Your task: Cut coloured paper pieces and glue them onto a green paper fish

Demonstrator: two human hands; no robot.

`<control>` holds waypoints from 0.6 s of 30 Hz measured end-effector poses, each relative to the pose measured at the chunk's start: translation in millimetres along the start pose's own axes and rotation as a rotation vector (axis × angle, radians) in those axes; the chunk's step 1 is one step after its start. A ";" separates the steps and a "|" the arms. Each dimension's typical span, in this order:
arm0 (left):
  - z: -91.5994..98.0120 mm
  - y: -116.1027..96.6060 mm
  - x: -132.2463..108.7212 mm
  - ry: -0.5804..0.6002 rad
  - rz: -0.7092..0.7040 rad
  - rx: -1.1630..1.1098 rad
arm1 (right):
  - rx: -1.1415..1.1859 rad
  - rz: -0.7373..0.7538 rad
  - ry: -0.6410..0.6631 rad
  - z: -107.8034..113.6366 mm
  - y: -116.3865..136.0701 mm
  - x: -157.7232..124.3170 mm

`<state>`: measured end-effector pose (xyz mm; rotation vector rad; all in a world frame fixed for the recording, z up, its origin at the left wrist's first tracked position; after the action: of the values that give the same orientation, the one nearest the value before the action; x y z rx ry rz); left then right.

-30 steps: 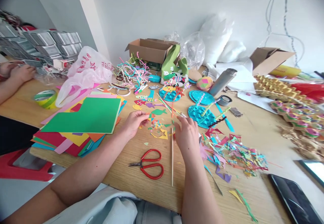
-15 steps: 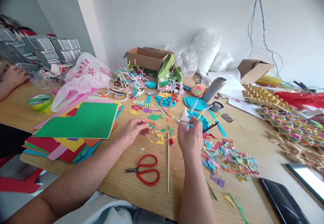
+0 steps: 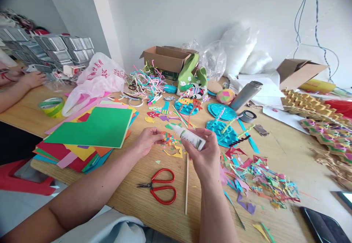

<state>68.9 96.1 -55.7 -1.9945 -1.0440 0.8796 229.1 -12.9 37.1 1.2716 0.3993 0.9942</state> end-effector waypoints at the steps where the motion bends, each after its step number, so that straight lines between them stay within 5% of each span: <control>1: 1.0 0.2 0.1 -0.011 0.006 0.004 | 0.019 -0.014 0.006 -1.6 -0.4 -1.0; 6: 0.1 0.2 -0.5 0.000 0.015 0.030 | -0.097 0.034 -0.087 2.4 3.7 -6.7; 10: -1.3 -0.5 -1.4 0.018 0.009 0.031 | -0.358 0.253 -0.208 4.7 24.3 -14.5; 18: -3.2 -1.5 -3.1 0.026 0.034 0.053 | -0.509 0.443 -0.145 -11.7 40.7 -21.2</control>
<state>69.5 93.2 -52.0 -1.9801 -0.9653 0.8880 192.8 -23.9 65.4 0.9691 -0.2547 1.2652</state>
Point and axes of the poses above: each hand's wrist, its own x-axis towards the middle knuckle, its own z-axis out of the back of the hand, y = z × x, the point moved 9 cm from there along x, towards the middle knuckle, and after that the axes turned 9 degrees about -x, right-handed, at the moved point
